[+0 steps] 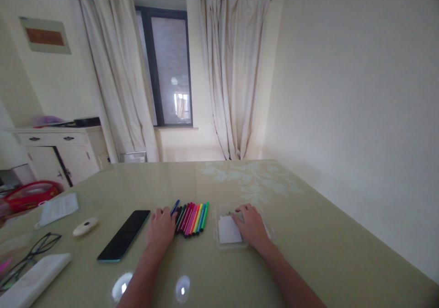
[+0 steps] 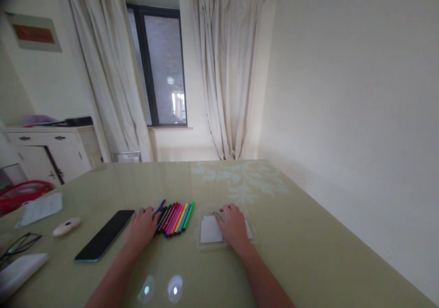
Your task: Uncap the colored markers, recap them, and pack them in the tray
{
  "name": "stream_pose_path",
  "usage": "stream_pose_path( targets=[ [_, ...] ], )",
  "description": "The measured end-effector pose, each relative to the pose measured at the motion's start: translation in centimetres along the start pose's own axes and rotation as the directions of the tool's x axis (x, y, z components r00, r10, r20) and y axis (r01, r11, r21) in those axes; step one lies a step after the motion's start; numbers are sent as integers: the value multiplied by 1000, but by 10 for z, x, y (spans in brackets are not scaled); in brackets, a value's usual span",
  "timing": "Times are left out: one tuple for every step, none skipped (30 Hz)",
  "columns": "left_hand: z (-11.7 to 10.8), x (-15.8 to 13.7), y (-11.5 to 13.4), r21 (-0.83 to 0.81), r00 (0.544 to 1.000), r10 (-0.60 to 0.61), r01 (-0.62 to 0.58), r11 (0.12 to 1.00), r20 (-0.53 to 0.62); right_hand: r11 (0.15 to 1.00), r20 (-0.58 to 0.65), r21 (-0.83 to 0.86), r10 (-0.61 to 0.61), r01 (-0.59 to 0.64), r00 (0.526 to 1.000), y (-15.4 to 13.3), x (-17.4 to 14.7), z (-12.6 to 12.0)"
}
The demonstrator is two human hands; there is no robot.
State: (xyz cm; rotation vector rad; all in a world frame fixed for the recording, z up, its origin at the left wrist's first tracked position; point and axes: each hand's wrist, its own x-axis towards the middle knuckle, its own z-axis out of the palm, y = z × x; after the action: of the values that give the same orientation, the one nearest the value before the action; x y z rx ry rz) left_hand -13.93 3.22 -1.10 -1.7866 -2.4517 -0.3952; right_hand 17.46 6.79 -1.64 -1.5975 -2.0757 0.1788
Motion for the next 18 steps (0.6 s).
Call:
stream_pose_path(
  targets=[
    [1, 0, 0, -1, 1000, 4, -4, 1000, 1, 1000, 2, -5, -1, 1, 1000, 0, 0, 0],
    [1, 0, 0, 0, 1000, 7, -7, 1000, 4, 1000, 5, -11, -4, 4, 1000, 0, 0, 0],
    [1, 0, 1, 0, 1000, 10, -10, 1000, 8, 1000, 9, -16, -8, 8, 1000, 0, 0, 0],
    [0, -1, 1, -9, 1000, 12, -12, 1000, 12, 1000, 13, -19, -11, 11, 1000, 0, 0, 0],
    [-1, -1, 3, -15, 1000, 14, -13, 1000, 10, 1000, 14, -22, -13, 13, 1000, 0, 0, 0],
    [-3, -2, 5, -14, 1000, 13, -13, 1000, -2, 1000, 16, -25, -13, 13, 1000, 0, 0, 0],
    [-5, -4, 8, -14, 1000, 19, -19, 1000, -22, 999, 18, -30, -13, 14, 1000, -1, 0, -1],
    [-7, -6, 12, -20, 998, 36, -36, 999, -45, 999, 21, -39, -15, 16, 1000, 0, 0, -1],
    [-9, -8, 18, -35, 996, 69, -71, 997, -65, 999, 24, -51, -14, 15, 1000, 0, 1, -2],
    [-10, -11, 25, -57, 990, 116, -121, 991, -77, 998, 27, -66, -9, 11, 1000, 0, 0, -3],
    [-11, -14, 32, -84, 982, 173, -179, 980, -80, 997, 30, -81, 0, 2, 1000, 0, 0, -4],
    [-11, -18, 40, -105, 970, 231, -238, 966, -71, 995, 31, -94, 12, -9, 999, 1, 0, -5],
    [-10, -21, 47, -103, 960, 272, -277, 955, -64, 994, 30, -105, 23, -19, 999, 1, 0, -5],
    [-8, -24, 53, -85, 956, 288, -293, 952, -64, 993, 29, -110, 32, -28, 999, 2, 0, -6],
    [-7, -27, 58, -64, 955, 290, -294, 954, -56, 993, 29, -111, 34, -31, 999, 3, 0, -6],
    [-6, -29, 61, -44, 960, 277, -279, 959, -47, 994, 29, -107, 31, -28, 999, 5, 0, -6],
    [-5, -30, 62, -34, 965, 260, -261, 965, -33, 995, 30, -100, 26, -23, 999, 7, 1, -6],
    [-5, -30, 61, -36, 969, 248, -249, 968, -16, 996, 34, -91, 22, -19, 999, 8, 1, -5]
  ],
)
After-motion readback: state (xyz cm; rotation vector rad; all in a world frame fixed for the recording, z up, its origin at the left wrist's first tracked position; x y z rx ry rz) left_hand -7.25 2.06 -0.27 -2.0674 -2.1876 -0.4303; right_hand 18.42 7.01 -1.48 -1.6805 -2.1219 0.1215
